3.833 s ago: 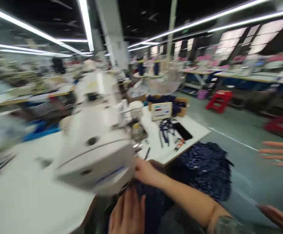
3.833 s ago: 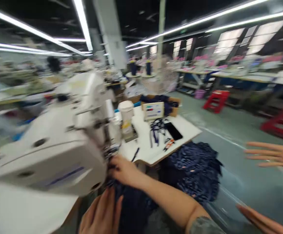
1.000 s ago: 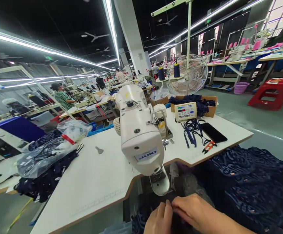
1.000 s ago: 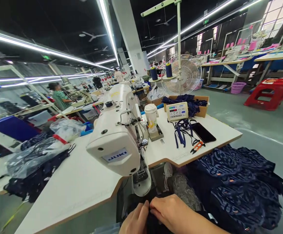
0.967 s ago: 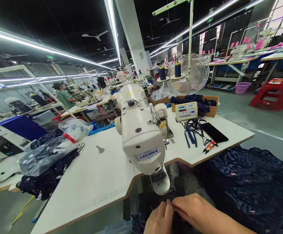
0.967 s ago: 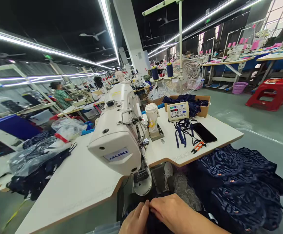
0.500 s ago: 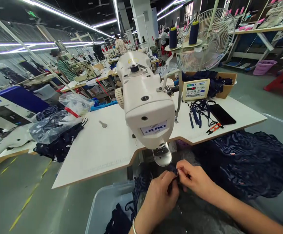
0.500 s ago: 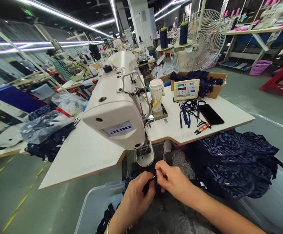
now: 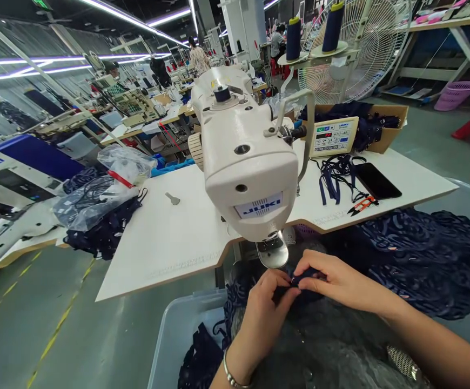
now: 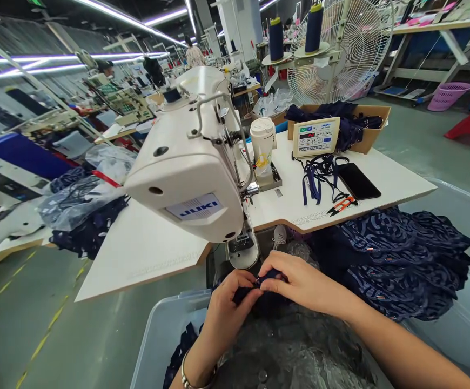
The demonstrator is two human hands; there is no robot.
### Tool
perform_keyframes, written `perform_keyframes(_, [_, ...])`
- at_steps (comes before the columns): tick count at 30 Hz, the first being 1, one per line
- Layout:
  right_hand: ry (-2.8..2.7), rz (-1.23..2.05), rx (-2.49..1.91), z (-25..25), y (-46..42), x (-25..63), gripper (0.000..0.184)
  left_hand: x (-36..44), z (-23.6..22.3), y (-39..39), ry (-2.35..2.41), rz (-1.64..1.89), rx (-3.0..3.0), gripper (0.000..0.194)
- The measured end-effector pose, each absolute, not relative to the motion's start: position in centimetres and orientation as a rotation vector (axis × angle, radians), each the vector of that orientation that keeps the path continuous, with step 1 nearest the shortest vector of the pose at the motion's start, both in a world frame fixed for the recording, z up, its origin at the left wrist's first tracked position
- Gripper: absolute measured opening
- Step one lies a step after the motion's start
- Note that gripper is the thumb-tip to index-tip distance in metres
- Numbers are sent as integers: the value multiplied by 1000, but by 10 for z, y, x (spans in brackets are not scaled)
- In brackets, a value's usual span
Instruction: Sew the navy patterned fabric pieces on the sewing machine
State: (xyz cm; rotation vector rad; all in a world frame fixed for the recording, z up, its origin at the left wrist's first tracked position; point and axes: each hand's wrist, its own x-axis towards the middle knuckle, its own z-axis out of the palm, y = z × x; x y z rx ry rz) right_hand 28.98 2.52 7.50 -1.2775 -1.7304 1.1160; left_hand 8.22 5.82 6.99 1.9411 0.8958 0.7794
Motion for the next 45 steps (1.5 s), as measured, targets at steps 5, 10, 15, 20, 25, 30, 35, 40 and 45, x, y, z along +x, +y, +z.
perform_keyframes(5, [-1827,707,-1291,77,27,293,15,81,77,62,833,733,1770,5])
perform_keyframes(10, [-1586,386,-1283,57,18,284,22,80,77,66,981,749,1677,9])
perform_keyframes(15, [-1487,1093,-1146,39,12,269,44,87,77,62,937,734,1626,11])
perform_keyframes(20, [-962,1229,-1050,33,13,250,20,93,74,58,960,812,1756,7])
perform_keyframes(25, [-1003,988,-983,35,14,244,9,95,72,57,1023,977,1912,10])
perform_keyframes(30, [-1040,885,-911,40,17,240,10,95,69,53,909,1088,2042,15])
perform_keyframes(35, [-1082,722,-898,41,19,239,6,96,65,51,823,1150,2196,17])
perform_keyframes(40, [-1185,617,-870,32,16,244,14,93,65,49,771,1168,2287,15])
perform_keyframes(45, [-1302,593,-910,32,12,251,21,90,62,48,723,1141,2325,20])
